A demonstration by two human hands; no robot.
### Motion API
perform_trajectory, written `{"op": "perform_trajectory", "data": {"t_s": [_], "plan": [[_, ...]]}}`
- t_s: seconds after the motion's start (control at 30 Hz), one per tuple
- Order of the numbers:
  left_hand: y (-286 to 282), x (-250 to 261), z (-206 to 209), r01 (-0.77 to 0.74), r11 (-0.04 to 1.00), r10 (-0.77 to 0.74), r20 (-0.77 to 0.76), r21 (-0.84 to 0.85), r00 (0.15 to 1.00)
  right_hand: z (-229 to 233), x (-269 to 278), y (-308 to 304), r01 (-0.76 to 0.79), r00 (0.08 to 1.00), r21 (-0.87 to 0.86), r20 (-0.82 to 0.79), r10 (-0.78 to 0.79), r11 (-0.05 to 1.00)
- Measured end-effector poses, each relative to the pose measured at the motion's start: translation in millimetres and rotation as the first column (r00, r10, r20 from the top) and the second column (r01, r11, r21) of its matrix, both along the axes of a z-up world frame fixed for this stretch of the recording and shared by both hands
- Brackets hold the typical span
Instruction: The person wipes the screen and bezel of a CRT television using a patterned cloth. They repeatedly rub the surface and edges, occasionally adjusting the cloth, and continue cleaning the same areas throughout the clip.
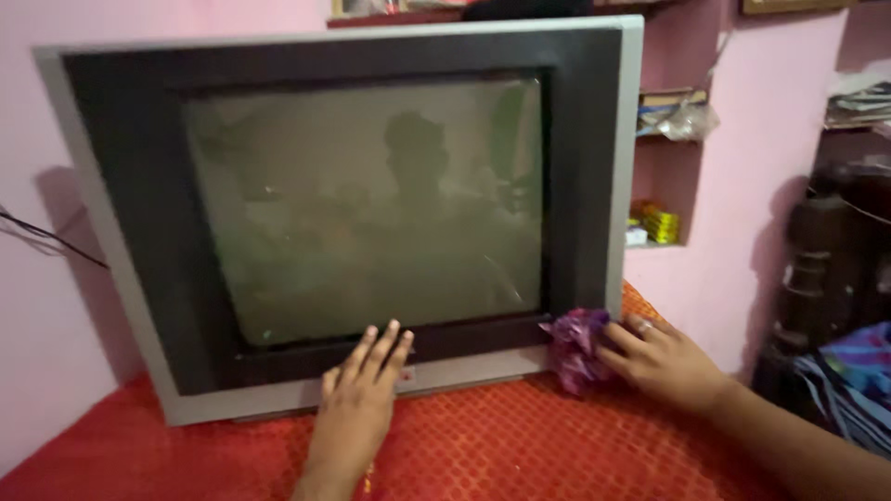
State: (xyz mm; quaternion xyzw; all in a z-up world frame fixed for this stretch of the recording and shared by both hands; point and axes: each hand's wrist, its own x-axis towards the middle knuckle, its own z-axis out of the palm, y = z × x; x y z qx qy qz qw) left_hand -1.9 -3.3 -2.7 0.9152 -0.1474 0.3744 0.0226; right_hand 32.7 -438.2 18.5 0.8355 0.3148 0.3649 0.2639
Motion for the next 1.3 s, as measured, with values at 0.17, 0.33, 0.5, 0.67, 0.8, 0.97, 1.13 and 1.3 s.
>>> {"op": "perform_trajectory", "data": {"t_s": [0.17,0.33,0.5,0.67,0.8,0.97,1.13,1.3], "plan": [[-16.6,-21.5,28.4,0.014,0.994,-0.032,-0.173,-0.106,0.984,6.1,-11.9,53.0,0.083,0.988,0.134,-0.137,-0.064,0.988],[-54.3,-42.8,60.6,0.328,0.923,-0.36,-0.147,-0.2,0.921,18.6,-26.7,128.6,-0.266,0.963,0.193,0.004,0.27,0.945],[-74.4,-39.1,64.4,0.465,0.805,-0.536,-0.116,-0.368,0.836,31.7,-46.8,168.3,-0.502,0.771,0.559,-0.058,0.635,0.66],[-69.7,-42.5,51.1,0.323,0.209,-0.828,0.009,-0.923,0.56,42.8,-71.9,161.3,-0.336,0.691,0.834,-0.098,0.716,0.438],[-74.5,-55.2,44.2,-0.095,-0.53,-0.838,0.503,-0.843,0.211,41.5,-80.8,177.9,-0.25,0.484,0.95,-0.044,0.874,0.186],[-84.2,-34.8,22.9,-0.157,-0.588,-0.805,0.555,-0.793,0.21,37.6,-71.6,182.5,-0.174,0.558,0.952,-0.115,0.822,0.252],[-73.1,-5.7,13.3,0.327,-0.205,-0.656,0.378,-0.923,0.654,37.3,-51.8,154.2,-0.325,0.655,0.795,-0.202,0.728,0.513],[-42.2,-18.7,27.2,0.375,0.735,-0.347,0.162,-0.565,0.924,29.7,-33.3,131.9,-0.18,0.848,0.796,-0.172,0.502,0.578]]}}
